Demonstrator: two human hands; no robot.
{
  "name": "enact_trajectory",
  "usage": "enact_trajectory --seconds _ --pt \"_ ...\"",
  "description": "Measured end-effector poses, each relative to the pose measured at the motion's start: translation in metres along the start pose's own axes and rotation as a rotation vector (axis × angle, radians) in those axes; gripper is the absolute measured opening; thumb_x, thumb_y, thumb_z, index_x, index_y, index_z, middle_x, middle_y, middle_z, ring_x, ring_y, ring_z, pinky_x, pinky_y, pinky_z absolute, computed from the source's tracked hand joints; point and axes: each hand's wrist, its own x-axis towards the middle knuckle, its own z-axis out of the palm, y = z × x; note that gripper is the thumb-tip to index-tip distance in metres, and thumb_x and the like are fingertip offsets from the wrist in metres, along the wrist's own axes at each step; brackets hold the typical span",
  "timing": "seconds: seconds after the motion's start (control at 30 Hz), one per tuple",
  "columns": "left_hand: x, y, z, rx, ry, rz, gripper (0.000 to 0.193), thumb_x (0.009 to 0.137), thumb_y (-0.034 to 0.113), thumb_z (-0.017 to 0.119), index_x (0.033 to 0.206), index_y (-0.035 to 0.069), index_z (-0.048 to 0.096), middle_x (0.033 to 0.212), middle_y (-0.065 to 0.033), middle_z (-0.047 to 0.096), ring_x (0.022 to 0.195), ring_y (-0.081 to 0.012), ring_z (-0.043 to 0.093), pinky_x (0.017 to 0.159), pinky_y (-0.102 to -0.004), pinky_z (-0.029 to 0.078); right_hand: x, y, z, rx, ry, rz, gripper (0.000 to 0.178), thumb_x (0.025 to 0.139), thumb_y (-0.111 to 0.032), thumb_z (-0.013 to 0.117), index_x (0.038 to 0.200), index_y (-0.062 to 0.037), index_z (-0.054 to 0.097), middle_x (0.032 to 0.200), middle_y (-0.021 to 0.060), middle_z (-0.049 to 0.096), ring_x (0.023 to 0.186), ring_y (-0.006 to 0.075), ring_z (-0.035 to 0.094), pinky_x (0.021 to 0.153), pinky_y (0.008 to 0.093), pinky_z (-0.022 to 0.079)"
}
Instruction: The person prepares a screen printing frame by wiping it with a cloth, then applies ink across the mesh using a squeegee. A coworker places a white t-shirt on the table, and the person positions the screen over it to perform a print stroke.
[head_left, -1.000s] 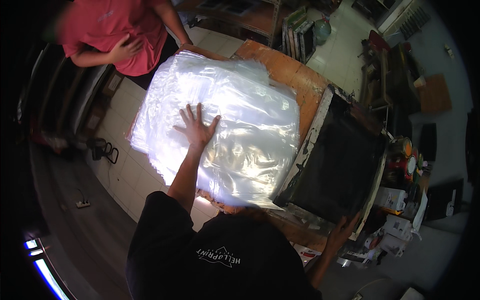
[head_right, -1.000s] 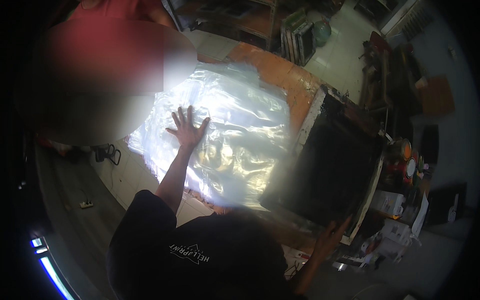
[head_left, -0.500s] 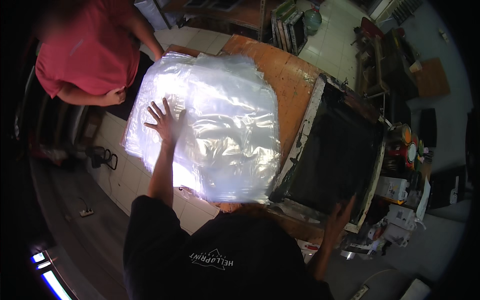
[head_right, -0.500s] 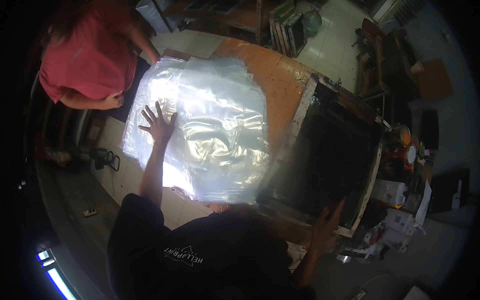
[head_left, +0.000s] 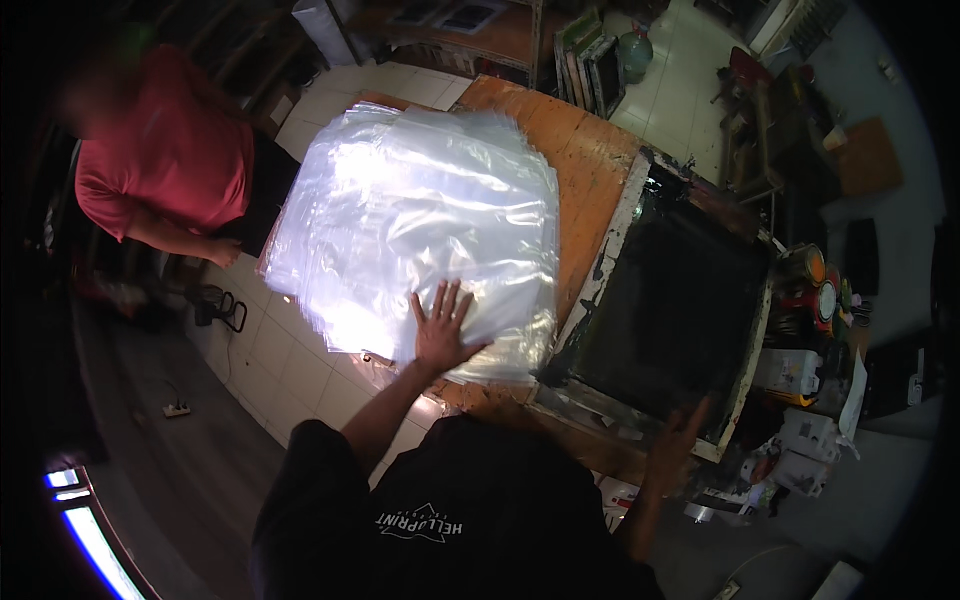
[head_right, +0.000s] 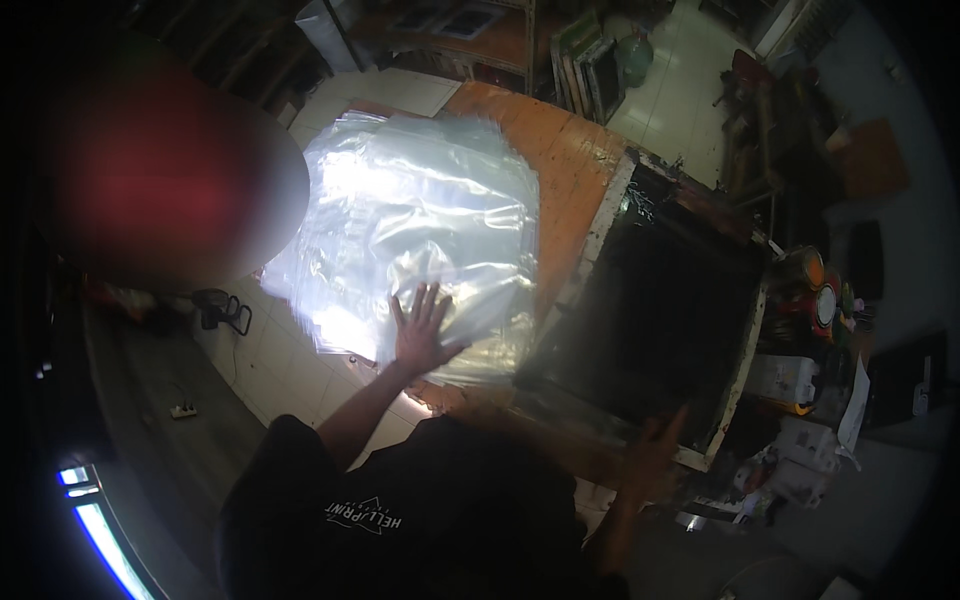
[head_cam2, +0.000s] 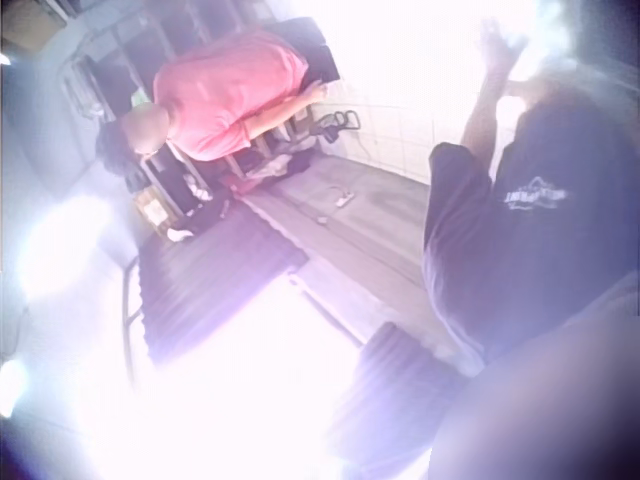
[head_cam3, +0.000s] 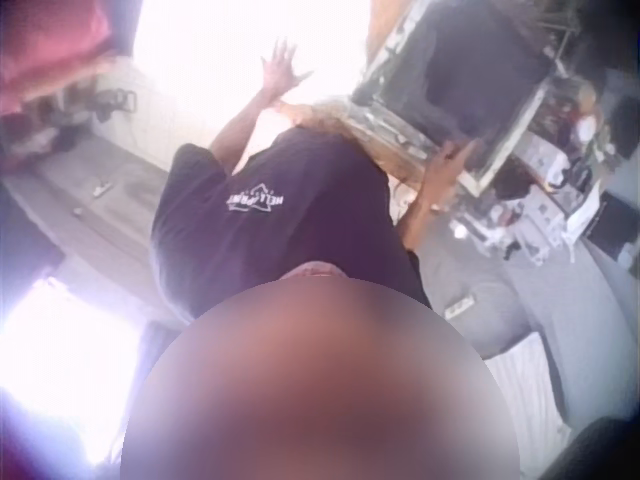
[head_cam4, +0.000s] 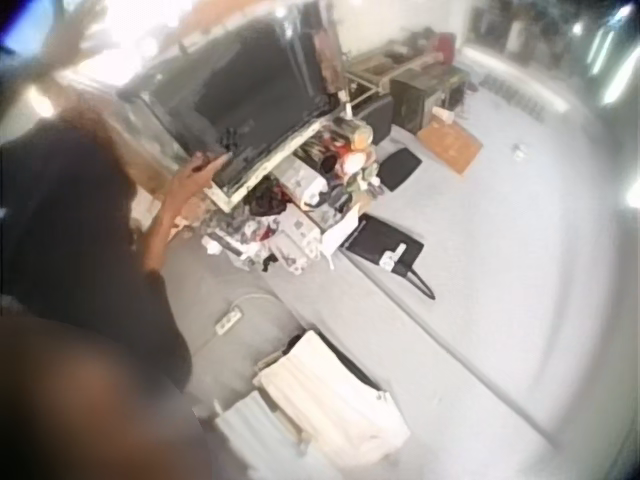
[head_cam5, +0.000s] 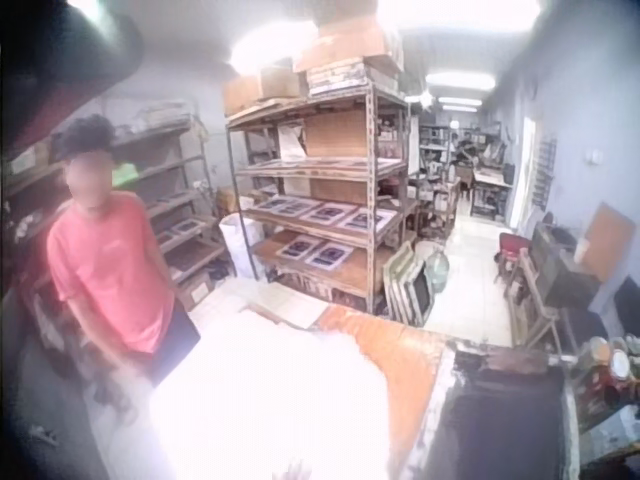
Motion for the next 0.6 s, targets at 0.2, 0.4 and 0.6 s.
enact_trajectory --seconds 0.2,0.4,0.6 --pt "0.031 -0.038 -0.025 0.089 0.069 0.119 0.1 0.078 0.076 0.062 0.151 0.012 0.039 0.165 -0.0149 0.015 0.155 -0.0325 0.006 0.115 -0.0734 0.001 0.002 0.016 0.006 0.134 -0.021 -0.146 0.064 0.097 -0.005 0.052 0.157 -0.0069 0.03 0.11 0.0121 0.062 0.096 0.0218 0.06 0.09 0.0332 0.048" --pt "0.036 0.012 -0.056 -0.058 -0.063 0.006 0.085 0.081 0.068 0.067 0.14 0.008 0.05 0.144 -0.0137 0.05 0.14 -0.0339 0.039 0.114 -0.0698 0.015 -0.008 0.018 -0.005 0.147 -0.024 -0.136 0.062 0.098 -0.007 0.051 0.156 -0.0053 0.031 0.102 0.0096 0.061 0.091 0.0184 0.06 0.085 0.0318 0.048" --pt "0.076 0.076 -0.014 -0.013 0.184 -0.203 0.09 0.086 0.063 0.064 0.148 0.005 0.036 0.149 -0.0238 0.033 0.137 -0.0424 0.034 0.106 -0.0665 0.027 -0.002 0.027 -0.013 0.167 -0.029 -0.118 0.062 0.099 -0.009 0.052 0.157 -0.0052 0.031 0.102 0.0101 0.061 0.093 0.0206 0.061 0.087 0.0333 0.049"
